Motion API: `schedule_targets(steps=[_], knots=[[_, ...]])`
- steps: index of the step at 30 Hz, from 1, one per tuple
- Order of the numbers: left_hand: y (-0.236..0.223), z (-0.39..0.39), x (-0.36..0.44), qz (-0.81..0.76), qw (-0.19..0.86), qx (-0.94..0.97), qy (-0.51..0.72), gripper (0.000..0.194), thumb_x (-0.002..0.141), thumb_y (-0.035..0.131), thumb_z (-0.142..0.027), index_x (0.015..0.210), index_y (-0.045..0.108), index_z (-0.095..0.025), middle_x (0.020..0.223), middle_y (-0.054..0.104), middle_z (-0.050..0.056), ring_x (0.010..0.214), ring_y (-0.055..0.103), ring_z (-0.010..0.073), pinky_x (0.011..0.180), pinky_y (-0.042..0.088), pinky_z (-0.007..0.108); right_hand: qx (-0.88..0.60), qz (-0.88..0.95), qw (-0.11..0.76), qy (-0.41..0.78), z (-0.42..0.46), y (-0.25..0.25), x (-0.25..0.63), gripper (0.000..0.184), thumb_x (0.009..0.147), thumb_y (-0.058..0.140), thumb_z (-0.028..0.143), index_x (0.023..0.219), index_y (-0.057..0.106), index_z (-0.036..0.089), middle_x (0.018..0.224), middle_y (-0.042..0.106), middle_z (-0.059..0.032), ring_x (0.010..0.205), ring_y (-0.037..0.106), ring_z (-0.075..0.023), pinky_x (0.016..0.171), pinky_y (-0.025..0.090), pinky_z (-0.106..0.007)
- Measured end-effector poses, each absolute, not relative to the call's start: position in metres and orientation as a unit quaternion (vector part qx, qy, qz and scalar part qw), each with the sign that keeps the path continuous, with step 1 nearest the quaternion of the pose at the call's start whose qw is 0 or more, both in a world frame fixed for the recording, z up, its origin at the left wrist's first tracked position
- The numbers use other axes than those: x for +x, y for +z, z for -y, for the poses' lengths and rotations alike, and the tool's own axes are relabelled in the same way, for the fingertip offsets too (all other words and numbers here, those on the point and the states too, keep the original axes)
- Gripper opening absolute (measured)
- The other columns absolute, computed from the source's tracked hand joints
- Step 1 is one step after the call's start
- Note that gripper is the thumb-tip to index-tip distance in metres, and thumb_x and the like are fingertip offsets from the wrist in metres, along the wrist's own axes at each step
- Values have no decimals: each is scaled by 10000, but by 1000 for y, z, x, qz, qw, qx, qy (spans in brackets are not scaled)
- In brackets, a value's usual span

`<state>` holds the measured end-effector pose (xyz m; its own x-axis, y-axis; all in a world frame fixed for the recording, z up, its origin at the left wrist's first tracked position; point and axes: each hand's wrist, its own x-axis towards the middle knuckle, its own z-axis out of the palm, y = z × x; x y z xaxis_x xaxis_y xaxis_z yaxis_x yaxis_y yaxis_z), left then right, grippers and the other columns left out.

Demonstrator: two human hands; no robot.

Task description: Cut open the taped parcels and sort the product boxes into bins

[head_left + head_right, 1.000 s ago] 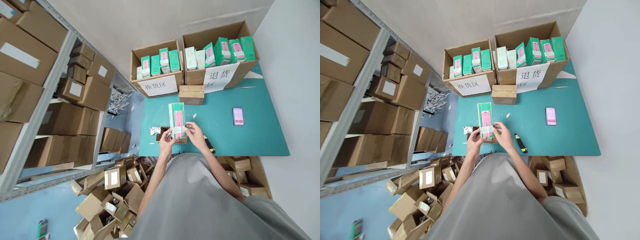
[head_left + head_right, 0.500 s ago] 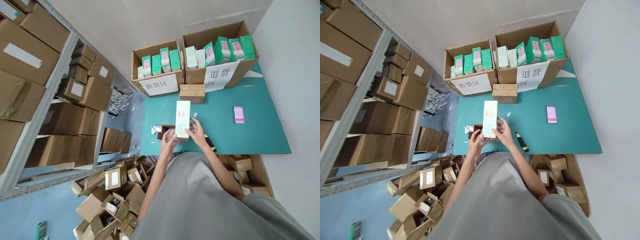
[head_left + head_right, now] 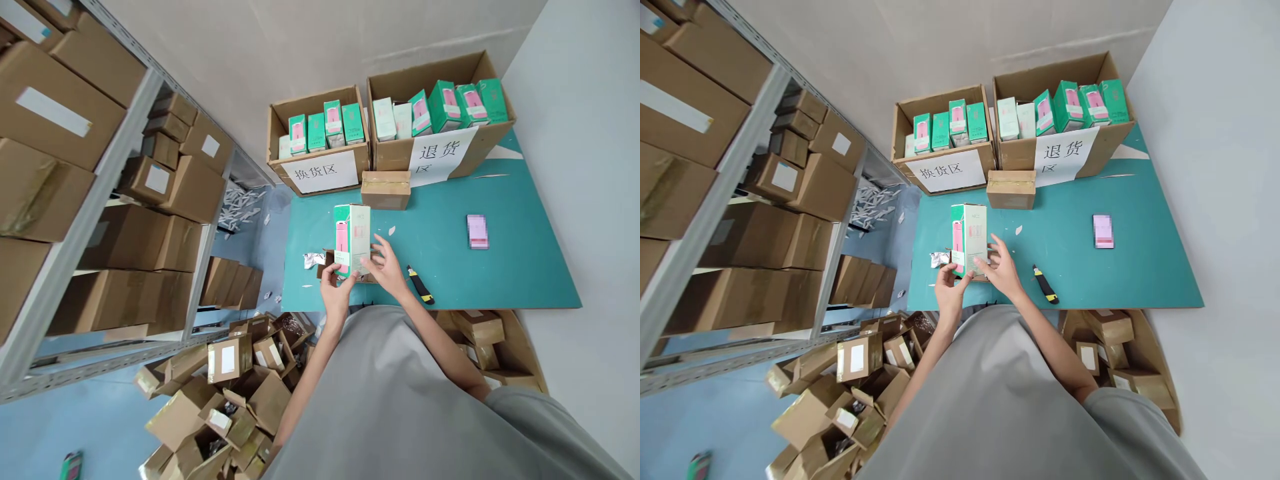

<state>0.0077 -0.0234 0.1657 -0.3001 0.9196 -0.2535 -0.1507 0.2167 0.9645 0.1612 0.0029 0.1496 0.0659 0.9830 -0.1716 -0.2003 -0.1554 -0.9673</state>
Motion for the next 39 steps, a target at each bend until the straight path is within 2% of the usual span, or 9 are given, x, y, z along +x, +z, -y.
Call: schedule_targets(steps=[5, 10, 15, 19, 23, 26, 30, 34, 39], knots=[[171, 34, 17, -566, 503, 378, 533, 503, 762, 1019, -422, 1122, 712, -249, 1522, 593, 111, 1474, 596, 318, 1108, 612, 391, -540, 399, 530, 519, -2, 154, 157, 948, 852, 932, 530, 1660, 487, 314, 1627, 625, -172, 1289, 766, -342, 1012, 709, -464], [164, 28, 5, -549, 615, 248, 509, 597, 771, 1025, -494, 1209, 697, -256, 1379, 714, 91, 1354, 694, 294, 1149, 617, 490, -506, 375, 544, 555, -5, 144, 170, 900, 822, 937, 536, 1587, 520, 307, 1541, 689, -162, 1310, 759, -352, 1082, 673, -502], [158, 21, -5, -507, 698, 208, 461, 632, 742, 1059, -433, 1238, 720, -236, 1276, 801, 87, 1224, 776, 285, 1182, 598, 558, -473, 368, 543, 589, -4, 135, 173, 921, 790, 950, 597, 1560, 531, 315, 1529, 706, -144, 1360, 735, -348, 1130, 645, -511], [154, 21, -3, -507, 690, 208, 473, 772, 686, 1091, -415, 1340, 719, -242, 1282, 824, 101, 1257, 778, 305, 1189, 584, 533, -455, 372, 537, 605, -8, 131, 172, 929, 784, 937, 592, 1567, 522, 314, 1530, 708, -144, 1403, 714, -353, 1136, 642, -514], [151, 21, 2, -558, 617, 250, 496, 838, 659, 1098, -395, 1393, 715, -263, 1437, 771, 107, 1447, 677, 320, 1263, 516, 490, -465, 387, 539, 586, -10, 135, 171, 856, 805, 907, 527, 1551, 554, 303, 1626, 640, -153, 1500, 646, -353, 1210, 600, -514], [152, 24, 9, -602, 538, 289, 514, 832, 635, 1098, -365, 1372, 727, -262, 1487, 742, 113, 1507, 621, 348, 1265, 507, 468, -501, 397, 529, 558, -5, 143, 166, 866, 860, 879, 492, 1622, 507, 318, 1649, 608, -156, 1427, 694, -337, 1136, 645, -489], [159, 32, 19, -612, 497, 338, 514, 829, 700, 1063, -356, 1440, 697, -289, 1597, 654, 132, 1515, 601, 371, 1135, 601, 437, -533, 421, 527, 511, 3, 150, 157, 896, 890, 877, 486, 1672, 462, 352, 1659, 585, -148, 1389, 696, -324, 1028, 683, -448], [164, 38, 19, -591, 522, 346, 509, 896, 693, 1085, -372, 1478, 659, -306, 1615, 617, 135, 1543, 576, 364, 1113, 619, 407, -540, 398, 541, 507, 2, 148, 160, 855, 888, 858, 446, 1640, 470, 321, 1615, 623, -156, 1279, 744, -310, 1015, 679, -442], [162, 32, 7, -548, 654, 233, 466, 737, 753, 1043, -514, 1332, 665, -259, 1425, 743, 134, 1361, 714, 350, 1128, 620, 552, -500, 345, 553, 570, 0, 139, 170, 887, 857, 876, 496, 1607, 439, 314, 1479, 727, -141, 1284, 760, -324, 1096, 650, -487]])
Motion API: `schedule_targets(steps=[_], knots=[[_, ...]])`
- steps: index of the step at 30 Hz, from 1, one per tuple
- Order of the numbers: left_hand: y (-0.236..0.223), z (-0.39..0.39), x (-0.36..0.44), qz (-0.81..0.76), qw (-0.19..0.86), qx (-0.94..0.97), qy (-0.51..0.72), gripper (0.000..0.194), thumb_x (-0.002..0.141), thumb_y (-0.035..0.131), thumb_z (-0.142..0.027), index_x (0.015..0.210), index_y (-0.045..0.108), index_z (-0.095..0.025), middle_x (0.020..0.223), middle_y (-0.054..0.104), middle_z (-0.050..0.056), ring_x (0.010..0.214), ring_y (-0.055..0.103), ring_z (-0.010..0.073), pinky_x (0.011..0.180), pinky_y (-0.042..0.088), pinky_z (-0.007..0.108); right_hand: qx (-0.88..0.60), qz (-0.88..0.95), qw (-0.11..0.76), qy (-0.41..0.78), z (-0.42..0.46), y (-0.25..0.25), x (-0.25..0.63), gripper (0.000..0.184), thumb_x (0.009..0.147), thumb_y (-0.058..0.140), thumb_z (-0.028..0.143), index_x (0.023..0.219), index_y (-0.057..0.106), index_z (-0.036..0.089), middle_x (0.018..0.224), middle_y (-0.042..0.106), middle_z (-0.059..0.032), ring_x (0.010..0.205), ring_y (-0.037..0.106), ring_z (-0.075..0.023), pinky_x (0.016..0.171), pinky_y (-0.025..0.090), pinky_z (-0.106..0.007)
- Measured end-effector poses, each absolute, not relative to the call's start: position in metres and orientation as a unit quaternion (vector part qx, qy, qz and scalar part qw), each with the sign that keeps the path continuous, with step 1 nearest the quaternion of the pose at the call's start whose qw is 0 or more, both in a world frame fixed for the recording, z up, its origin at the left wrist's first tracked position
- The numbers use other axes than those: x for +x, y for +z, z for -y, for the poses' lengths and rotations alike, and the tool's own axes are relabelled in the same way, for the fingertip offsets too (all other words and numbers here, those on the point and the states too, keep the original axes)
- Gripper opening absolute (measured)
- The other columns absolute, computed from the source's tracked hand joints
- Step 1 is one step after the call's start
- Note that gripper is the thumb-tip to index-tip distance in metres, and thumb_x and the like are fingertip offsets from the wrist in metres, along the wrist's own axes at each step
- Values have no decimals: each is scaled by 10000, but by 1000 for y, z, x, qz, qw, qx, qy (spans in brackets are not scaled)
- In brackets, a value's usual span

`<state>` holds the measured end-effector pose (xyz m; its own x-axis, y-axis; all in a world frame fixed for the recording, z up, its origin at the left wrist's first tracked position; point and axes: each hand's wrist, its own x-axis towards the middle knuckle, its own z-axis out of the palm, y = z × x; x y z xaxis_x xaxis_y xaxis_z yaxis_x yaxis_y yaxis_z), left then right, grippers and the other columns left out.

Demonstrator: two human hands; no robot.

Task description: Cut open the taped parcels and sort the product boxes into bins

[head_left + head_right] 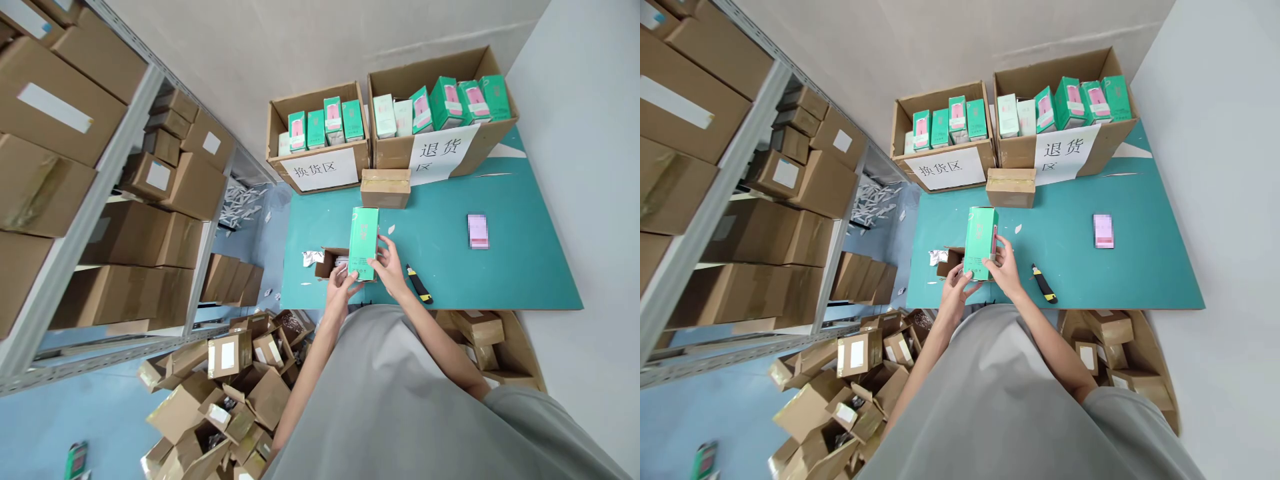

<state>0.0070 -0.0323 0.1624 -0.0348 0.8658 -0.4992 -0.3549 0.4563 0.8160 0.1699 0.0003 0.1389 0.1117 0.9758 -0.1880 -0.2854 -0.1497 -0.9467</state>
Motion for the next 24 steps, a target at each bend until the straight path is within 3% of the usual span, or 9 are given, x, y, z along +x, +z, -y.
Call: schedule_targets(steps=[3, 5, 10, 13, 16, 20, 24], knots=[[160, 29, 5, -525, 687, 199, 461, 724, 694, 1075, -479, 1249, 673, -244, 1234, 808, 94, 1243, 771, 317, 1159, 594, 576, -481, 346, 547, 591, -1, 136, 172, 887, 855, 876, 533, 1604, 444, 332, 1475, 736, -124, 1301, 753, -329, 1129, 638, -521], [158, 29, 8, -521, 685, 195, 471, 732, 674, 1084, -448, 1251, 684, -242, 1210, 819, 86, 1232, 778, 310, 1176, 581, 566, -470, 348, 544, 601, -3, 136, 174, 869, 860, 865, 529, 1602, 455, 341, 1492, 732, -116, 1321, 745, -330, 1143, 636, -534], [151, 30, 15, -570, 593, 246, 513, 764, 672, 1079, -400, 1319, 703, -252, 1391, 761, 108, 1353, 719, 321, 1189, 571, 506, -485, 369, 534, 585, -4, 140, 173, 816, 864, 869, 489, 1579, 515, 316, 1551, 691, -135, 1401, 706, -333, 1186, 621, -518], [149, 34, 20, -611, 500, 316, 526, 823, 667, 1073, -370, 1383, 683, -256, 1515, 686, 128, 1456, 643, 338, 1165, 587, 442, -523, 389, 517, 554, 0, 145, 167, 917, 880, 884, 521, 1659, 451, 306, 1583, 654, -162, 1350, 727, -328, 1116, 657, -493], [151, 41, 25, -618, 460, 384, 509, 926, 716, 1039, -401, 1525, 610, -264, 1650, 569, 164, 1559, 551, 373, 1037, 648, 386, -562, 413, 506, 507, 3, 148, 162, 1012, 856, 915, 535, 1698, 413, 283, 1647, 594, -190, 1338, 725, -337, 1124, 647, -508], [155, 42, 23, -582, 522, 373, 500, 995, 728, 1047, -456, 1584, 569, -290, 1710, 526, 166, 1601, 523, 381, 1061, 651, 379, -555, 407, 527, 499, -1, 144, 163, 959, 863, 895, 501, 1671, 435, 263, 1602, 631, -195, 1326, 736, -340, 1121, 647, -513], [153, 34, 11, -538, 654, 243, 473, 834, 717, 1052, -519, 1413, 680, -250, 1512, 709, 151, 1407, 698, 369, 1135, 635, 512, -508, 382, 542, 551, -4, 134, 168, 959, 846, 907, 544, 1651, 449, 297, 1503, 702, -157, 1280, 766, -333, 1054, 685, -493]])
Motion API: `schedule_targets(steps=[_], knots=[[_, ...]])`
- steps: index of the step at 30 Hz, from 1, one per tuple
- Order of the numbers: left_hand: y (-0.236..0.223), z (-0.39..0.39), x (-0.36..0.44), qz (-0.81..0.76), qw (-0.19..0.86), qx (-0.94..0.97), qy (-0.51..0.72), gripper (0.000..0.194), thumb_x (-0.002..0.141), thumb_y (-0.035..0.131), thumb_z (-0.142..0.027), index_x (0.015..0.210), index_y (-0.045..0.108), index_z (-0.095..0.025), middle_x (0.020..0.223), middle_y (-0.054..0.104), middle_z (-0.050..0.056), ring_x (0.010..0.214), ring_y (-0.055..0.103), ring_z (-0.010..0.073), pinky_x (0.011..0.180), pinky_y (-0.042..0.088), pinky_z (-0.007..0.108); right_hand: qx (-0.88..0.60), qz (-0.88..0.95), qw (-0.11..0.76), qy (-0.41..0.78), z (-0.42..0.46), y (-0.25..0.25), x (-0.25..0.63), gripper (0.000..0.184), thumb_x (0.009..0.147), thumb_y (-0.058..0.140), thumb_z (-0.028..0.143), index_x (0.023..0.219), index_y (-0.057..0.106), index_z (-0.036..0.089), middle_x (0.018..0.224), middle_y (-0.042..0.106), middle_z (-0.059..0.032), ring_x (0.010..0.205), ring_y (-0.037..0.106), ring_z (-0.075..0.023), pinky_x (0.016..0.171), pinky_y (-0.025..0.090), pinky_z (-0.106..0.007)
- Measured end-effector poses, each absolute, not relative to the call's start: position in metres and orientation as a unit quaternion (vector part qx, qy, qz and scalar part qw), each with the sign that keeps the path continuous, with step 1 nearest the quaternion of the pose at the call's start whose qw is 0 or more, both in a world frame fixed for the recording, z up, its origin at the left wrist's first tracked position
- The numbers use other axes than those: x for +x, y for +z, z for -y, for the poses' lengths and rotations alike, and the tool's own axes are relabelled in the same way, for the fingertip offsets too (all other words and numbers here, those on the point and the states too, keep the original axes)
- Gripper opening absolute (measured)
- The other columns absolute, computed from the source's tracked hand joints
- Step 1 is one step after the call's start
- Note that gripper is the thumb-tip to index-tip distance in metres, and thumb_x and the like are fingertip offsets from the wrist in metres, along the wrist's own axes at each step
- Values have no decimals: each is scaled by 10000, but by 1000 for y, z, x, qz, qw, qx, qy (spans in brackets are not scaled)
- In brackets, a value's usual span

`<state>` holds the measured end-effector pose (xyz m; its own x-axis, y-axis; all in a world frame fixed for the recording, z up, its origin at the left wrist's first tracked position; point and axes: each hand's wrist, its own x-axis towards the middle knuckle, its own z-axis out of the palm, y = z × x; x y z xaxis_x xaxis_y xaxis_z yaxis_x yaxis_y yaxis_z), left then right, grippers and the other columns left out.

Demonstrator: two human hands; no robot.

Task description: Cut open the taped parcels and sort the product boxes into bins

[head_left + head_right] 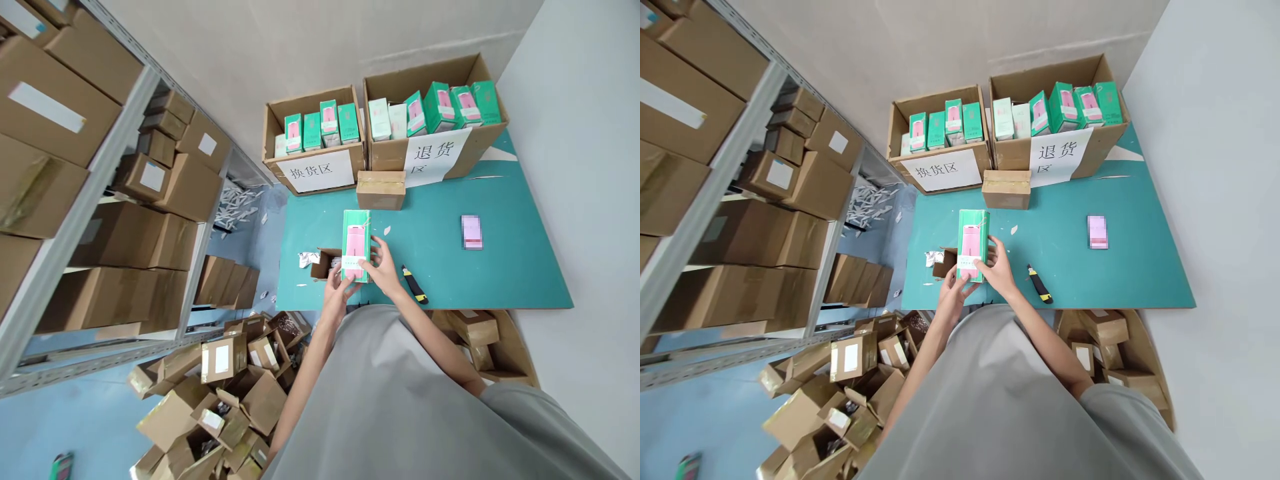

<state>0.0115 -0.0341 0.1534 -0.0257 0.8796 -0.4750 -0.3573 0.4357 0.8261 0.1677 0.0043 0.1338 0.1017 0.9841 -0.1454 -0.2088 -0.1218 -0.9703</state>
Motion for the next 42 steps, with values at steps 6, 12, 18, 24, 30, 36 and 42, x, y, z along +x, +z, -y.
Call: schedule_targets(steps=[6, 12, 18, 24, 30, 36, 42], knots=[[144, 30, 6, -544, 654, 204, 485, 824, 657, 1089, -406, 1371, 717, -230, 1382, 784, 138, 1312, 759, 359, 1155, 612, 571, -477, 391, 523, 588, -6, 124, 170, 910, 850, 891, 573, 1627, 508, 296, 1475, 732, -142, 1308, 766, -332, 1113, 667, -514], [134, 32, 7, -633, 464, 356, 507, 933, 716, 1047, -379, 1541, 635, -238, 1618, 638, 171, 1509, 615, 370, 1172, 592, 459, -527, 387, 518, 552, -5, 129, 162, 1026, 838, 931, 590, 1694, 458, 280, 1534, 682, -181, 1315, 770, -343, 1085, 685, -495], [143, 40, 9, -629, 295, 553, 459, 920, 834, 935, -347, 1656, 535, -250, 1580, 561, 197, 1514, 572, 375, 1105, 614, 463, -520, 381, 537, 544, -3, 134, 149, 1166, 809, 940, 685, 1740, 361, 289, 1453, 715, -175, 1255, 784, -355, 1040, 700, -516], [156, 32, 5, -600, 408, 460, 512, 698, 821, 960, -452, 1408, 638, -256, 1417, 688, 147, 1317, 692, 309, 895, 650, 344, -501, 376, 559, 543, -6, 136, 163, 1051, 814, 938, 736, 1663, 488, 312, 1457, 706, -159, 1254, 772, -344, 1086, 683, -519], [153, 30, 0, -555, 586, 287, 516, 712, 673, 1055, -517, 1214, 661, -273, 1200, 782, 81, 1081, 777, 257, 863, 674, 361, -482, 354, 569, 565, -12, 135, 171, 1152, 753, 998, 709, 1703, 464, 336, 1611, 645, -151, 1427, 694, -370, 1217, 606, -549], [155, 36, -2, -500, 679, 181, 506, 640, 704, 1038, -444, 1219, 690, -290, 1172, 814, 28, 1029, 795, 202, 900, 674, 312, -463, 365, 572, 570, -12, 132, 177, 1067, 868, 854, 791, 1735, 423, 343, 1635, 648, -128, 1482, 650, -330, 1229, 582, -494], [146, 43, -13, -452, 786, 67, 417, 530, 847, 891, -554, 1239, 744, -229, 1186, 820, 125, 1054, 790, 265, 703, 679, 285, -475, 354, 564, 575, -32, 133, 204, 912, 901, 744, 794, 1671, 446, 407, 1672, 612, -80, 1453, 666, -284, 1092, 647, -457]])
